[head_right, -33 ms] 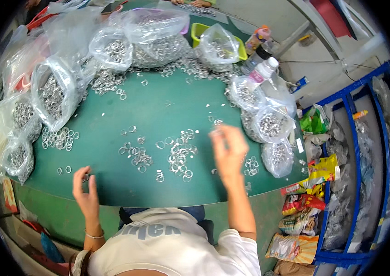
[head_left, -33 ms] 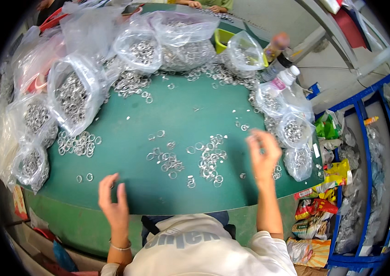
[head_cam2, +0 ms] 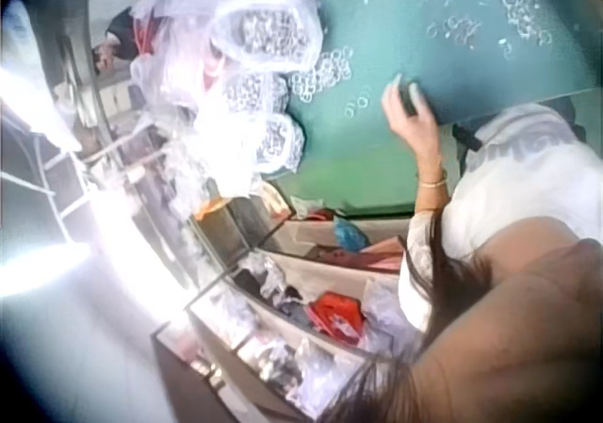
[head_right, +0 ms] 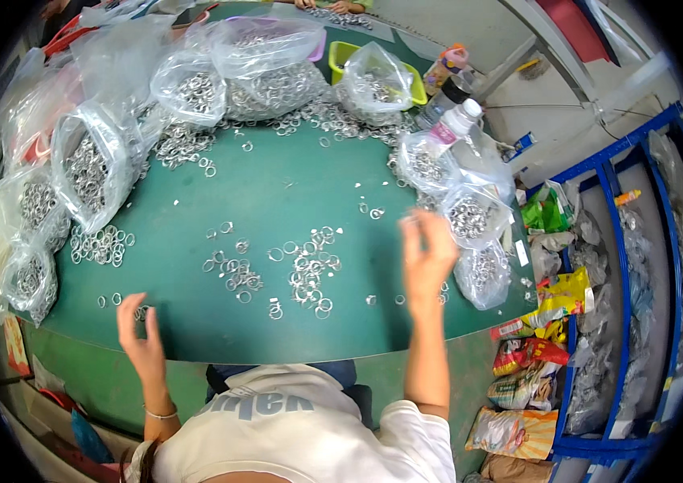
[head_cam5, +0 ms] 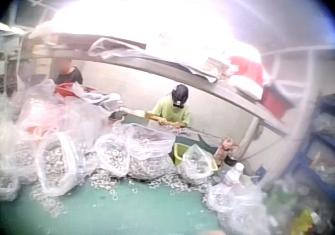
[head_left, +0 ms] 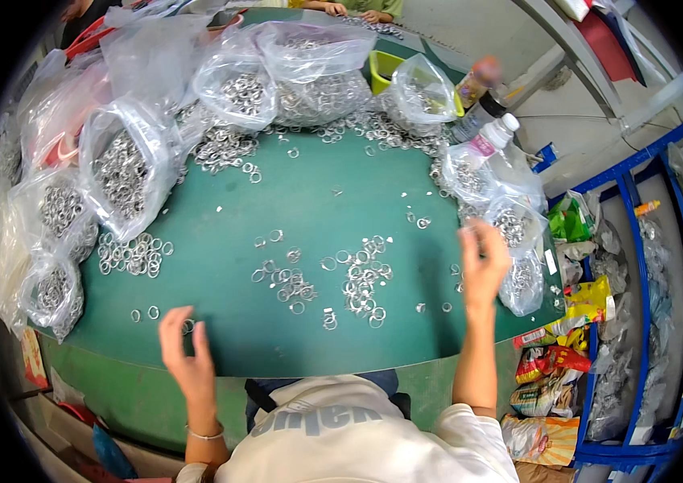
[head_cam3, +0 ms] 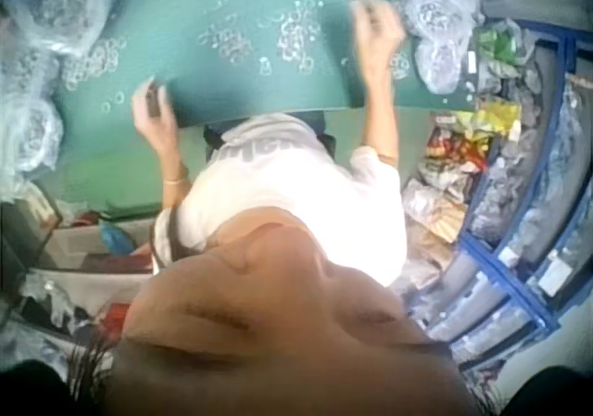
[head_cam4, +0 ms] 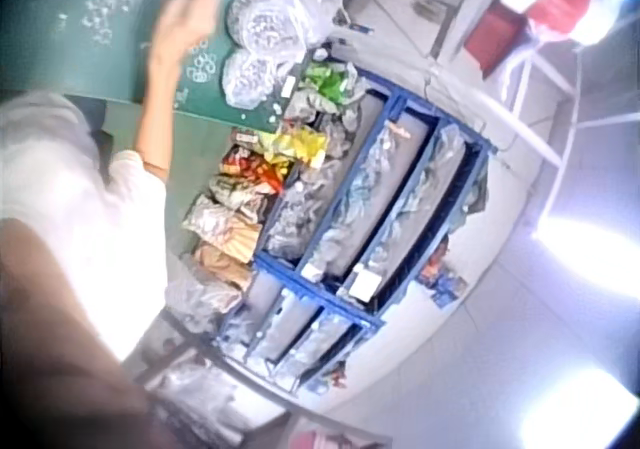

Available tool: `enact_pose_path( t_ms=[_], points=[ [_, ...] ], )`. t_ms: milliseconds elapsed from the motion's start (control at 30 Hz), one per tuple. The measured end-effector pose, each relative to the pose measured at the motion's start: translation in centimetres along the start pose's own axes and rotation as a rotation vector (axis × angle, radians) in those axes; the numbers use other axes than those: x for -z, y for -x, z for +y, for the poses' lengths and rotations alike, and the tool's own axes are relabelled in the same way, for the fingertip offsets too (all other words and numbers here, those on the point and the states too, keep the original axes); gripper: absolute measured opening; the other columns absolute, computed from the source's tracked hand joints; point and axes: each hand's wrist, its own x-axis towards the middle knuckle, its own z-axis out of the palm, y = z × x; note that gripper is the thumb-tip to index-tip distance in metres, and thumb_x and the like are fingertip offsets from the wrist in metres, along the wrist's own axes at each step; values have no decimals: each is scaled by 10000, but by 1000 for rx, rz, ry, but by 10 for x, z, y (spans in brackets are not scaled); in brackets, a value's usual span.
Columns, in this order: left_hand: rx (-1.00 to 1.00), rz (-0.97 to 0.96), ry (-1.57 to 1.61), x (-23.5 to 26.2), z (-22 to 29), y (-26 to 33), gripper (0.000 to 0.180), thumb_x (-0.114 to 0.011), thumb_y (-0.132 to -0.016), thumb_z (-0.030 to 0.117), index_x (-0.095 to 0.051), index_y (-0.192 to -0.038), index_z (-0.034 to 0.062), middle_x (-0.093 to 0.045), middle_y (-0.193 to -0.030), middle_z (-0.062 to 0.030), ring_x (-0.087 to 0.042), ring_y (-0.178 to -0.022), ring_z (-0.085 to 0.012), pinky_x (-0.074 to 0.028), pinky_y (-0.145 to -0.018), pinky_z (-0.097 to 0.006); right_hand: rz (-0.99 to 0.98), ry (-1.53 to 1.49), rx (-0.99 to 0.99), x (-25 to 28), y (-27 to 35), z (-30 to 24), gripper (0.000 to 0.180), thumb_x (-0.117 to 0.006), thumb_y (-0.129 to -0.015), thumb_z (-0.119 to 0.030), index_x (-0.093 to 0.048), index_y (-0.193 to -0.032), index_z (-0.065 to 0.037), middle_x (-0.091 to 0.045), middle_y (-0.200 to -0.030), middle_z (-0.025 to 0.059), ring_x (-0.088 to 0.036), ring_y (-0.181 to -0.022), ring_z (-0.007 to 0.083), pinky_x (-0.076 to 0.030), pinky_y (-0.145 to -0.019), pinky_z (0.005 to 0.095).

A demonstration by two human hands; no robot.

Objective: The person picks up and sorts small metal rings from a pile on a table by hand, occasionally gathering a small handful into their palm.

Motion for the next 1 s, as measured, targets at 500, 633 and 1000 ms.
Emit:
enact_pose_path(
  t_ms=[500,633,1000],
  points=[
    [5,-347,-249,19,-46,-13,474,-644,-829,165,-492,-1260,38,-425,-1347,-195,-322,-1319,-384,-244,-1099,-505,-958,-373,218,-44,49,-68,576,-712,-754,-102,-477,-1272,-15,-462,-1312,167,-412,-1251,343,-329,-1048,418],
    [-52,-367,-169,10,-52,-1,421,-695,-778,95,-555,-1167,20,-449,-1304,-181,-393,-1268,-372,-350,-1050,-451,-964,-254,314,-55,47,-96,616,-725,-741,-125,-468,-1294,-35,-410,-1366,146,-360,-1295,351,-324,-1040,446],
    [284,675,438,22,-52,22,423,-522,-885,5,-401,-1291,-7,-400,-1339,-117,-373,-1283,-226,-277,-1094,-383,-941,-547,116,-62,81,-120,463,-656,-773,-15,-523,-1215,11,-507,-1267,182,-445,-1230,350,-361,-1021,405]
  ],
)
